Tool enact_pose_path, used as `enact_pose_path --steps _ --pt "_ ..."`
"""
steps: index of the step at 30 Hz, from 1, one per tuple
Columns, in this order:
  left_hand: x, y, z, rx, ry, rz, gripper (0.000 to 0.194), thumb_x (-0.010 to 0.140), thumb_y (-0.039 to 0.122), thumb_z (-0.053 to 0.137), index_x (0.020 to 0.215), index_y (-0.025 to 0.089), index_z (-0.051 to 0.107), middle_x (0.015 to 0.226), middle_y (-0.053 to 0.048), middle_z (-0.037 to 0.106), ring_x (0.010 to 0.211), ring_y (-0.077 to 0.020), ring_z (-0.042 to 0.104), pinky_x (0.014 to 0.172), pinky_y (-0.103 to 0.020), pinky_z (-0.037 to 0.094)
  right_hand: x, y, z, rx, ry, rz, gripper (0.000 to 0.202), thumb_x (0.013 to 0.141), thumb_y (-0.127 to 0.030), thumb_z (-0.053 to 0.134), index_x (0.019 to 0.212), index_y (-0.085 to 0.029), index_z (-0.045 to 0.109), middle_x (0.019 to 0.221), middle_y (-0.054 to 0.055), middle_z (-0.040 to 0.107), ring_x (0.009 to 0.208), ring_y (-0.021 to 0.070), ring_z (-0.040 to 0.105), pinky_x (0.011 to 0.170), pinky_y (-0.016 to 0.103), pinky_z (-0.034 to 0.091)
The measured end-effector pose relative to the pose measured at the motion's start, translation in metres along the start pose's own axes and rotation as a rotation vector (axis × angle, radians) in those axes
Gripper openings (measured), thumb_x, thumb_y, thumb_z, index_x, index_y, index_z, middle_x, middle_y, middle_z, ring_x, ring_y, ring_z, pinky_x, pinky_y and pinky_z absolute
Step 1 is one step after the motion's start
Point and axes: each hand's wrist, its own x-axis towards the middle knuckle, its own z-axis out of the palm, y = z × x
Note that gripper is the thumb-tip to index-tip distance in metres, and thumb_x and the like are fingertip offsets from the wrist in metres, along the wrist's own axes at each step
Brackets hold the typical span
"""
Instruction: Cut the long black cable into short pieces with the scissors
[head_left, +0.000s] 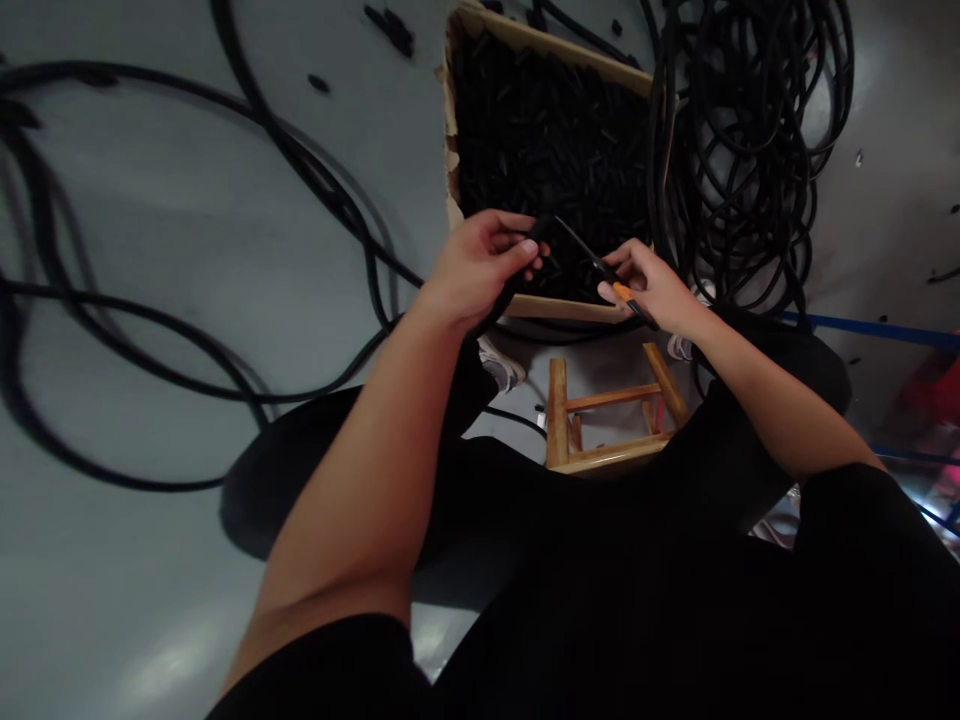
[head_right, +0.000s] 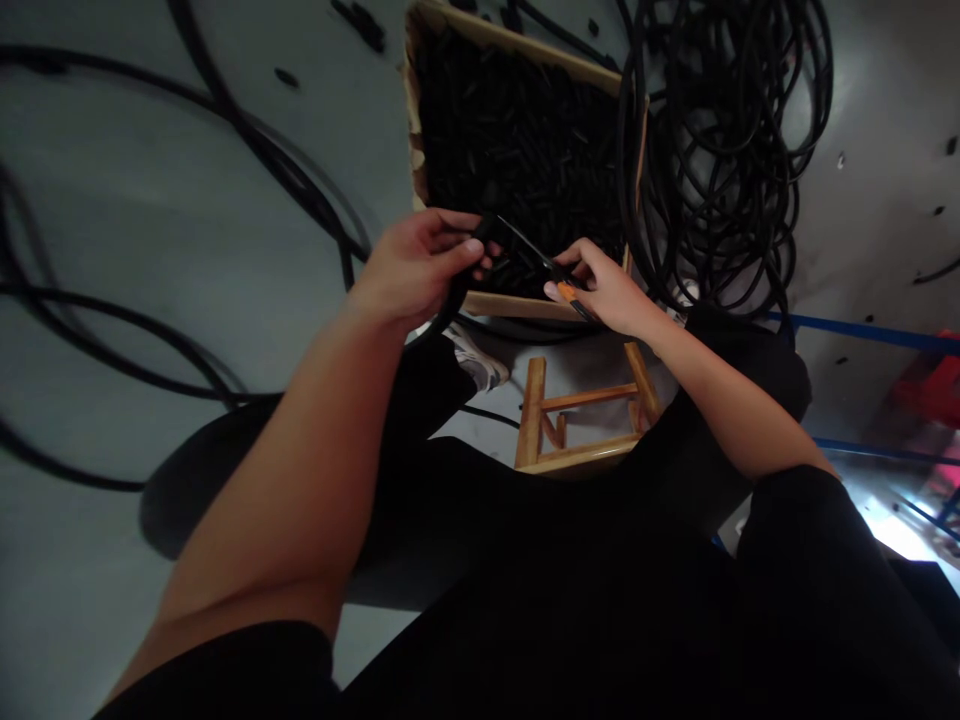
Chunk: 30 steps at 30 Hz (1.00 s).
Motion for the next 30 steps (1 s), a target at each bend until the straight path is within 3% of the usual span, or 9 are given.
enact_pose_path --steps 3,11,15,19,23,27,30 --pt "0.0 -0.003 0.005 -0.029 0.054 -0.006 0.035 0.085 0.028 0.095 0.098 0.022 0.063 0.089 -0.002 0.077 0.081 -0.0175 0.077 0.072 -0.027 0.064 -0.001 0.0 0.003 0.012 -0.016 -0.001 0.048 0.093 -0.054 0.086 0.115 -0.024 0.056 0.092 -0.004 0.054 0.078 0.0116 0.053 0.065 0.024 0.044" --pt "-0.005 0.001 0.005 0.097 -0.039 0.03 0.031 0.098 0.048 0.083 0.101 0.023 0.065 0.093 -0.007 0.08 0.078 -0.0183 0.076 0.068 -0.028 0.061 -0.004 -0.018 0.004 0.207 -0.066 0.128 0.064 0.086 -0.065 0.094 0.116 -0.026 0.053 0.087 -0.007 0.048 0.064 0.0111 0.062 0.055 0.026 0.051" --pt "-0.004 -0.004 0.003 0.2 -0.103 0.051 0.034 0.101 0.054 0.077 0.106 0.023 0.066 0.093 -0.008 0.079 0.079 -0.0199 0.077 0.068 -0.03 0.061 -0.005 -0.02 0.001 0.2 -0.041 0.151 0.068 0.082 -0.069 0.096 0.115 -0.026 0.055 0.083 -0.007 0.05 0.06 0.0107 0.058 0.05 0.025 0.046" --pt "-0.003 -0.008 0.002 0.282 -0.071 0.099 0.034 0.098 0.054 0.079 0.107 0.024 0.065 0.087 -0.004 0.074 0.078 -0.0213 0.074 0.072 -0.033 0.062 -0.005 -0.019 -0.004 0.101 0.013 0.151 0.064 0.079 -0.065 0.099 0.107 -0.023 0.061 0.079 -0.005 0.054 0.063 0.0101 0.05 0.05 0.023 0.038" --pt "-0.006 -0.005 0.0 0.347 -0.032 0.144 0.034 0.092 0.051 0.084 0.103 0.024 0.067 0.091 -0.005 0.074 0.088 -0.0235 0.073 0.083 -0.036 0.064 -0.005 -0.016 -0.007 0.073 0.03 0.134 0.059 0.08 -0.061 0.099 0.108 -0.023 0.063 0.077 -0.006 0.053 0.065 0.0103 0.048 0.052 0.022 0.037" --pt "-0.011 -0.003 -0.001 0.373 -0.118 0.141 0.032 0.096 0.053 0.078 0.101 0.022 0.07 0.088 -0.006 0.075 0.078 -0.0218 0.07 0.076 -0.035 0.061 -0.006 -0.015 -0.01 0.045 0.014 0.099 0.053 0.082 -0.051 0.099 0.109 -0.022 0.064 0.078 -0.006 0.056 0.066 0.0094 0.05 0.054 0.021 0.038" --pt "-0.012 -0.004 -0.002 0.4 -0.106 0.158 0.035 0.098 0.057 0.075 0.101 0.023 0.071 0.086 -0.006 0.075 0.072 -0.0211 0.069 0.072 -0.035 0.059 -0.006 -0.017 -0.011 0.043 0.008 0.119 0.051 0.079 -0.047 0.101 0.105 -0.021 0.065 0.073 -0.007 0.056 0.062 0.0088 0.049 0.052 0.021 0.034"
